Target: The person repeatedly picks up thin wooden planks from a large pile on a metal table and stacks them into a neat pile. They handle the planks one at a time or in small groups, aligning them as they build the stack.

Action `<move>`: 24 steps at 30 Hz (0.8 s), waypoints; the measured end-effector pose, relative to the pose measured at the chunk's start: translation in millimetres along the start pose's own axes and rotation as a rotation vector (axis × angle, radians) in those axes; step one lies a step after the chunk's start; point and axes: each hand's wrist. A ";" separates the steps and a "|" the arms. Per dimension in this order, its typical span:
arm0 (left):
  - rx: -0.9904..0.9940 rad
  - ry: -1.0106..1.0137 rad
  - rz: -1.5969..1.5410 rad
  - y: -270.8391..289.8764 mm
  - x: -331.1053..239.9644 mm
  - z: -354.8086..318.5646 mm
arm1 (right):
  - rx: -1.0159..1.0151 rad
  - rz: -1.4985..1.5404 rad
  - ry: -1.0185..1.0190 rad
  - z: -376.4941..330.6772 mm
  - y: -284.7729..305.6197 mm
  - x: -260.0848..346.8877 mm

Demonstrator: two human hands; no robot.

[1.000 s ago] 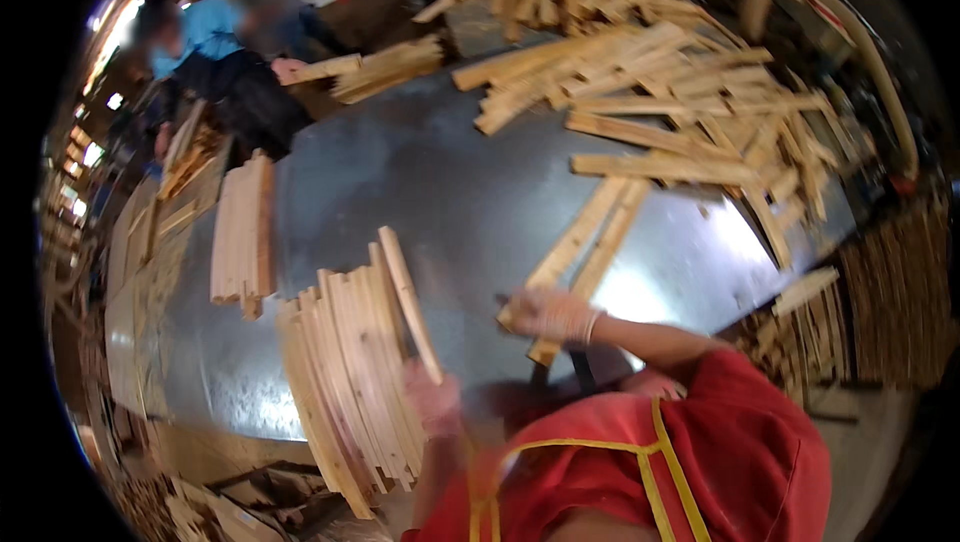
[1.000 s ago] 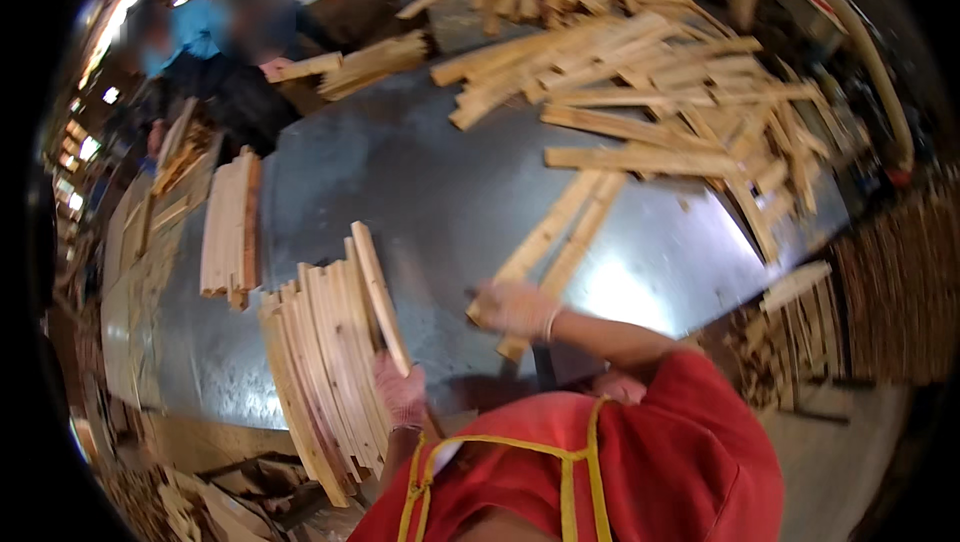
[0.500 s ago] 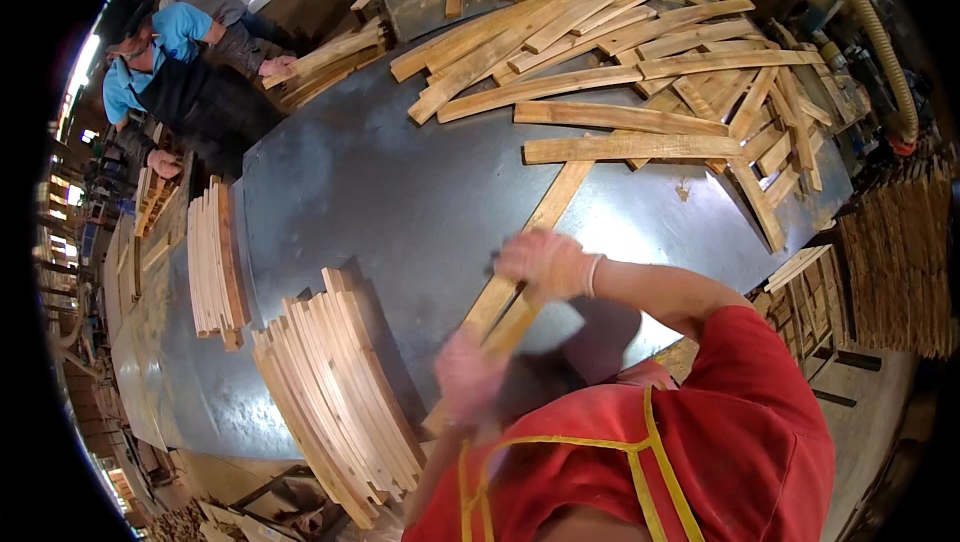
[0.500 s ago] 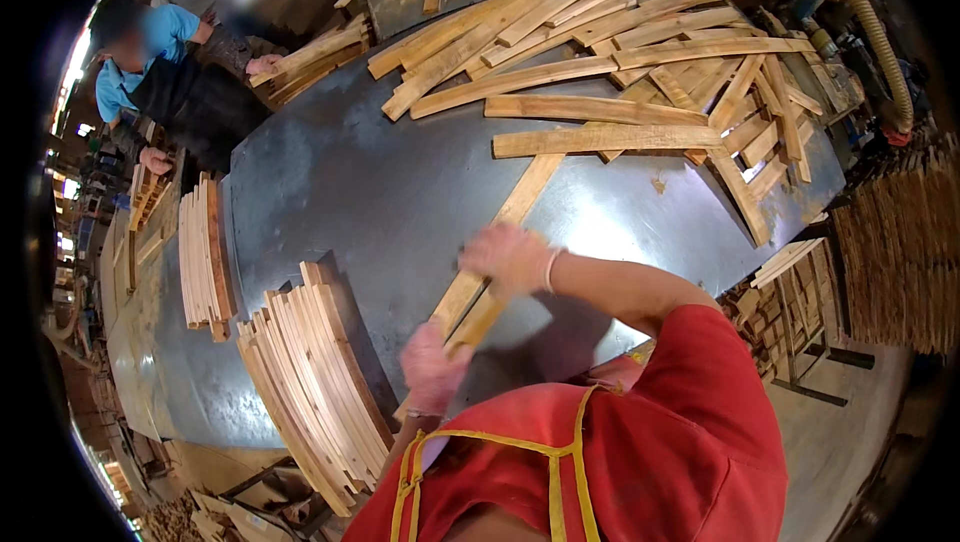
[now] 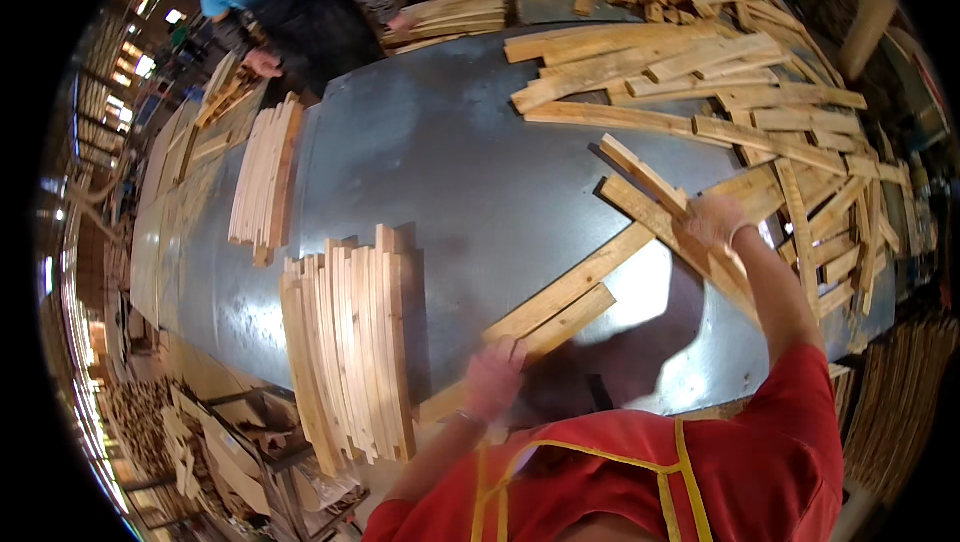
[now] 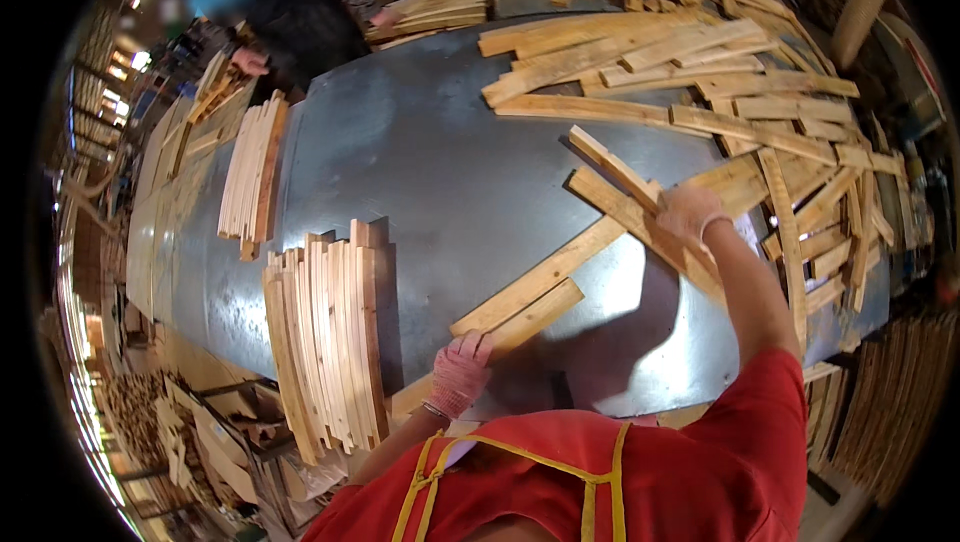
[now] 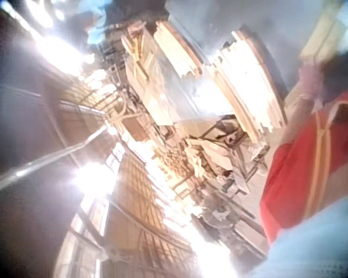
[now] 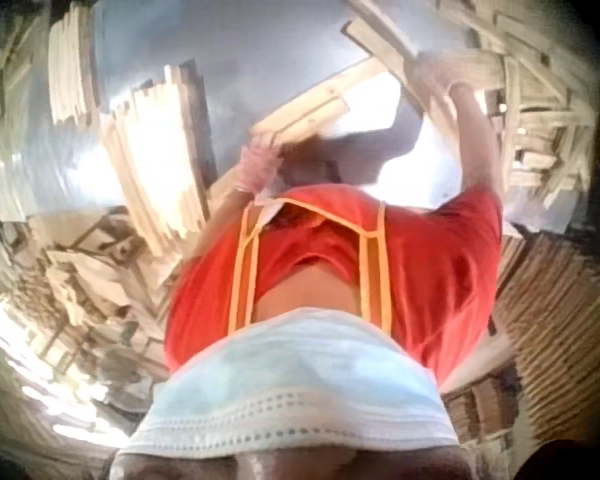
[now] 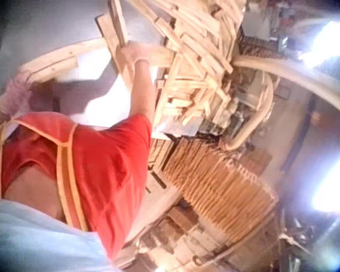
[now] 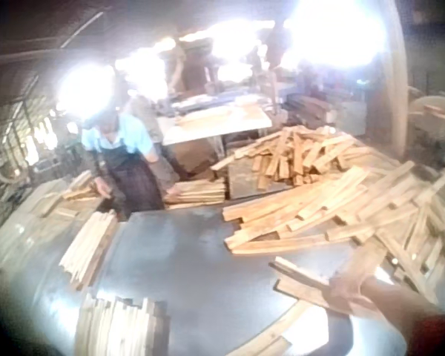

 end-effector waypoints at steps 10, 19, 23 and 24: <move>-0.133 0.239 -0.323 16.4 26.7 -72.8 | 0.013 0.967 0.100 -72.7 -14.0 180.6; -0.212 0.523 -0.342 20.6 74.6 -75.4 | 0.292 1.040 0.347 -92.4 -147.1 432.8; 0.037 0.638 -0.241 32.9 80.7 -83.9 | -0.002 1.008 0.491 -109.8 -108.6 389.8; 0.099 0.671 -0.248 33.8 88.7 -88.1 | -0.184 0.891 0.435 -116.7 -84.7 359.2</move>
Point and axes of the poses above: each hand's wrist, its own z-axis towards the middle knuckle, its own y-axis out of the back of the hand, x = y × z, and after that the axes turned 4 degrees about x, right-handed
